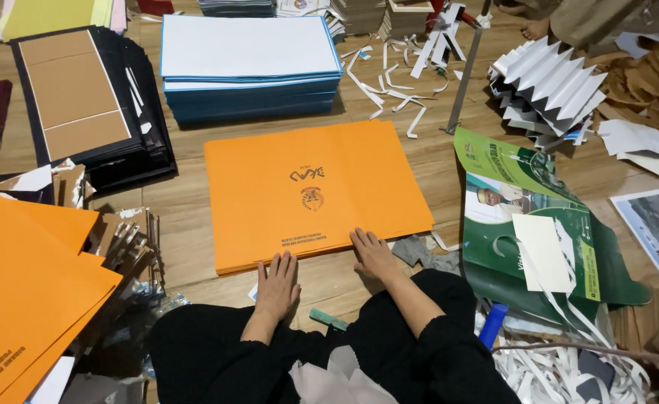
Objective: The person sits on the floor and applies glue to the spine of an orange paper cover using a small green glue stick. They then press the cover closed and smooth it out with their hands. The person repeats this process with another orange cover, stacking the finished items.
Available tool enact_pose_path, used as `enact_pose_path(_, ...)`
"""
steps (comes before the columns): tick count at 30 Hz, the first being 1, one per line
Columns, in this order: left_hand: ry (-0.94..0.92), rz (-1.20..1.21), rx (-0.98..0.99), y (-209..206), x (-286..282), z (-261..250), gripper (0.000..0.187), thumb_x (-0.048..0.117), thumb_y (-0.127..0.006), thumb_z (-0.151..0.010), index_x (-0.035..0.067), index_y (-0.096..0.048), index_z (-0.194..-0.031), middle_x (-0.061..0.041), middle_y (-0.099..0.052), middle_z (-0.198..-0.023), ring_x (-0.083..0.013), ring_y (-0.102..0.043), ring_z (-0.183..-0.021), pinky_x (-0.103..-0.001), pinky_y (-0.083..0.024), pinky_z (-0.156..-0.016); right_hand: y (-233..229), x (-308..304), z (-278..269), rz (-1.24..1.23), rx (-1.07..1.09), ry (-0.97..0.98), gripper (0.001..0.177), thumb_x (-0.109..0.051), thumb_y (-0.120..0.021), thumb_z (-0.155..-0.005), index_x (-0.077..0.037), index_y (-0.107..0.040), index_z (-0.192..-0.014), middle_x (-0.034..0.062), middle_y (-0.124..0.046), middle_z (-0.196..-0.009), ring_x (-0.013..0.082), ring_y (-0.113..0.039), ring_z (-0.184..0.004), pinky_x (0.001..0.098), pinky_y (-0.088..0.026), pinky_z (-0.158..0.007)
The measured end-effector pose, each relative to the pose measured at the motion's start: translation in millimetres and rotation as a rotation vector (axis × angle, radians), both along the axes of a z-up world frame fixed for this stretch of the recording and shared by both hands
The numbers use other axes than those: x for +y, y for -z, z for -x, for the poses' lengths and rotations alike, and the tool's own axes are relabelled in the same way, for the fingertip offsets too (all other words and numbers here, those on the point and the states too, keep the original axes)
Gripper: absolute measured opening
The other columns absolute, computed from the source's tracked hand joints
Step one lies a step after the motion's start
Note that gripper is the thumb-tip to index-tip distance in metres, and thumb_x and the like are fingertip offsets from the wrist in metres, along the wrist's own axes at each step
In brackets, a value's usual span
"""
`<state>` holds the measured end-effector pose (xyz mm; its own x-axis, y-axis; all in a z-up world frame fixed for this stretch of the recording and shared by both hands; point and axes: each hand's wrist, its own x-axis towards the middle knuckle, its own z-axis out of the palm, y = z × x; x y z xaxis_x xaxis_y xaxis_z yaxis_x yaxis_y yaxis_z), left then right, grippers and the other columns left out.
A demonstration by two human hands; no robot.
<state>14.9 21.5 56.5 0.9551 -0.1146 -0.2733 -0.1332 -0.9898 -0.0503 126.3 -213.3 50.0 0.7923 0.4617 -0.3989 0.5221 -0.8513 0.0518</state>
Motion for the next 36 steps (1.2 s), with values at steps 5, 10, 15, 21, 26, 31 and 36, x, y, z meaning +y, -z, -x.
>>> enact_pose_path(5, -0.011, 0.013, -0.051, 8.4, -0.3, -6.3, 0.056, 0.042, -0.03, -0.09, 0.018, -0.019, -0.139, -0.004, -0.02, -0.143, -0.0232, -0.017, -0.132, -0.051, -0.013, -0.105, -3.7, 3.3, -0.7, 0.0, 0.017, 0.008, 0.077, -0.039, -0.055, -0.083, -0.014, -0.014, -0.142, 0.0083, -0.016, -0.146, 0.0288, -0.022, -0.131, 0.0458, -0.032, -0.1)
enact_pose_path(10, -0.003, -0.006, -0.178, 18.4, -1.8, -8.5, 0.054, 0.039, -0.04, -0.087, 0.017, -0.028, -0.134, -0.005, -0.03, -0.135, -0.0239, -0.026, -0.126, -0.049, -0.021, -0.102, -14.7, 7.3, 1.5, 0.027, 0.05, 0.016, 0.08, -0.036, -0.057, -0.082, -0.011, -0.011, -0.143, 0.0099, -0.014, -0.147, 0.0301, -0.021, -0.132, 0.0466, -0.035, -0.098)
enact_pose_path(15, 0.017, 0.004, -0.232, 29.9, -2.5, -10.4, 0.057, 0.037, -0.045, -0.084, 0.013, -0.03, -0.133, -0.008, -0.031, -0.132, -0.0273, -0.027, -0.124, -0.051, -0.023, -0.1, -44.4, 25.1, 13.7, 0.158, 0.04, -0.024, 0.076, -0.042, -0.053, -0.083, -0.006, -0.018, -0.14, 0.0166, -0.024, -0.142, 0.0294, -0.03, -0.128, 0.0462, -0.037, -0.096)
enact_pose_path(21, 0.065, -0.042, -0.363, 48.5, -3.6, -11.4, 0.062, 0.037, -0.05, -0.08, 0.01, -0.031, -0.132, -0.013, -0.036, -0.128, -0.0318, -0.034, -0.121, -0.048, -0.028, -0.098, -33.0, 66.0, 74.9, -0.331, 0.269, -0.176, 0.047, -0.032, -0.056, -0.081, -0.005, -0.045, -0.118, 0.019, -0.057, -0.102, 0.0391, -0.058, -0.094, 0.0518, -0.048, -0.077)
enact_pose_path(26, 0.081, -0.029, -0.438, 51.6, -3.1, -9.1, 0.064, 0.034, -0.05, -0.077, 0.009, -0.032, -0.133, -0.014, -0.038, -0.128, -0.034, -0.035, -0.12, -0.049, -0.03, -0.097, 17.8, 80.3, 113.6, -0.242, 0.276, -0.405, 0.049, -0.011, -0.059, -0.077, -0.003, -0.042, -0.121, 0.0193, -0.054, -0.102, 0.038, -0.061, -0.086, 0.0462, -0.051, -0.071)
enact_pose_path(31, 0.071, -0.004, -0.425, 59.6, -2.0, -8.2, 0.062, 0.033, -0.049, -0.077, 0.01, -0.034, -0.133, -0.014, -0.039, -0.129, -0.0343, -0.035, -0.121, -0.05, -0.029, -0.098, 38.1, 71.1, 109.3, -0.223, 0.275, -0.419, 0.049, 0.0, -0.056, -0.076, -0.006, -0.039, -0.122, 0.0183, -0.053, -0.103, 0.0393, -0.061, -0.087, 0.0471, -0.052, -0.072)
enact_pose_path(36, 0.087, -0.027, -0.398, 55.1, -4.2, -11.6, 0.067, 0.031, -0.052, -0.077, 0.013, -0.03, -0.137, -0.016, -0.039, -0.127, -0.0371, -0.036, -0.119, -0.05, -0.03, -0.097, 68.9, 58.3, 102.3, -0.173, 0.254, -0.2, 0.039, -0.013, -0.058, -0.078, -0.006, -0.04, -0.112, 0.0155, -0.055, -0.097, 0.038, -0.062, -0.086, 0.0466, -0.05, -0.073)
